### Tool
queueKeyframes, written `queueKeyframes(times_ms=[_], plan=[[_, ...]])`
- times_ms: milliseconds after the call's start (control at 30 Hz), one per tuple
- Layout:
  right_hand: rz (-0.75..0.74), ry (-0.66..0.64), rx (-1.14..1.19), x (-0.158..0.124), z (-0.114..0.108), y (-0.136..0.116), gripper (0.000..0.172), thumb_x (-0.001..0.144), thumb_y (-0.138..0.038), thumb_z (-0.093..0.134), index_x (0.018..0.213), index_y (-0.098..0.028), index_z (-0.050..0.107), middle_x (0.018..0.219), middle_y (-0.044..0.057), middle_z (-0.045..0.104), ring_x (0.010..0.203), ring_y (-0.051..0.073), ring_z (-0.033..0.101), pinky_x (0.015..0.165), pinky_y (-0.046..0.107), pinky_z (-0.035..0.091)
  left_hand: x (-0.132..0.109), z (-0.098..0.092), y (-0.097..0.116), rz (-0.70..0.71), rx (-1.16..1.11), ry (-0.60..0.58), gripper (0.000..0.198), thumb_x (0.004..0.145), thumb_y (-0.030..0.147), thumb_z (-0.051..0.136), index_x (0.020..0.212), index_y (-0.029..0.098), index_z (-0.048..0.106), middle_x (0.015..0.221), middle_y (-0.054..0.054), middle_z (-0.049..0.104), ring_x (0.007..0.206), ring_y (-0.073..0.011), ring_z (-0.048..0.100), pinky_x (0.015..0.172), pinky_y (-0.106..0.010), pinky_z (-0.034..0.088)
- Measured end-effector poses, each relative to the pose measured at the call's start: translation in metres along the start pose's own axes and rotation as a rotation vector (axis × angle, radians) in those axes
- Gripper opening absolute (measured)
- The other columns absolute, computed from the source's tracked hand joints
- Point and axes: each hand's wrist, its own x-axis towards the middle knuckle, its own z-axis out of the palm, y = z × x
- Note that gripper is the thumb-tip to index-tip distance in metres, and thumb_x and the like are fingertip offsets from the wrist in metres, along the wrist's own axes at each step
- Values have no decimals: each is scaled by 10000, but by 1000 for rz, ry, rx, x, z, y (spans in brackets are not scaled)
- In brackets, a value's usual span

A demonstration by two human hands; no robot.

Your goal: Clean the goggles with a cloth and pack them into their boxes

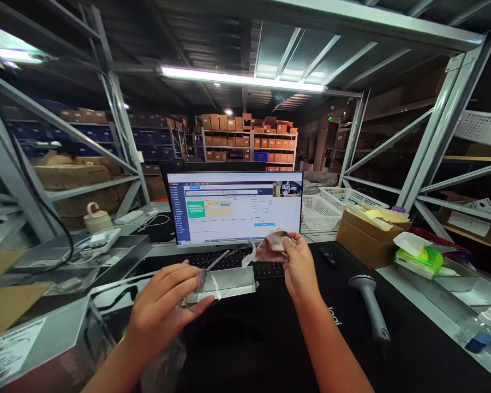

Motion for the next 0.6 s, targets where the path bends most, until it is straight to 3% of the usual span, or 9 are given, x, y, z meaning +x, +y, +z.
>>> queueKeyframes(times_ms=[200, 400, 500, 600], plan=[[73, -29, 93, -34, 27, 6, 461, 658, -280, 871, 1006, -214, 576, 897, 7, 722, 748, 140, 669, 631, 219, 533, -3, -3, -2, -28, 49, 97, 281, 773, 133, 815, 975, 106, 622, 953, -102, 677, 934, -216, 639, 877, -390, 553], [316, -271, 135, -80, 48, 14, 393, 733, -349, 862, 940, -220, 554, 739, -38, 640, 638, 111, 595, 609, 210, 492, -5, -2, 1, -56, 137, 104, 250, 829, 197, 774, 1010, 87, 641, 960, -127, 680, 898, -218, 658, 814, -350, 545], [366, -262, 220, -81, 49, 15, 370, 740, -357, 863, 898, -218, 560, 789, -38, 625, 655, 98, 570, 623, 197, 488, -7, 2, 5, -70, 208, 133, 256, 809, 168, 787, 1010, 91, 650, 949, -125, 690, 898, -225, 670, 819, -346, 557], [278, -217, 241, -70, 46, 18, 343, 744, -394, 850, 876, -222, 584, 838, -21, 619, 696, 109, 556, 647, 196, 486, -8, 6, 11, -46, 263, 194, 298, 744, 113, 831, 981, 97, 651, 929, -113, 705, 886, -221, 688, 827, -336, 577]])
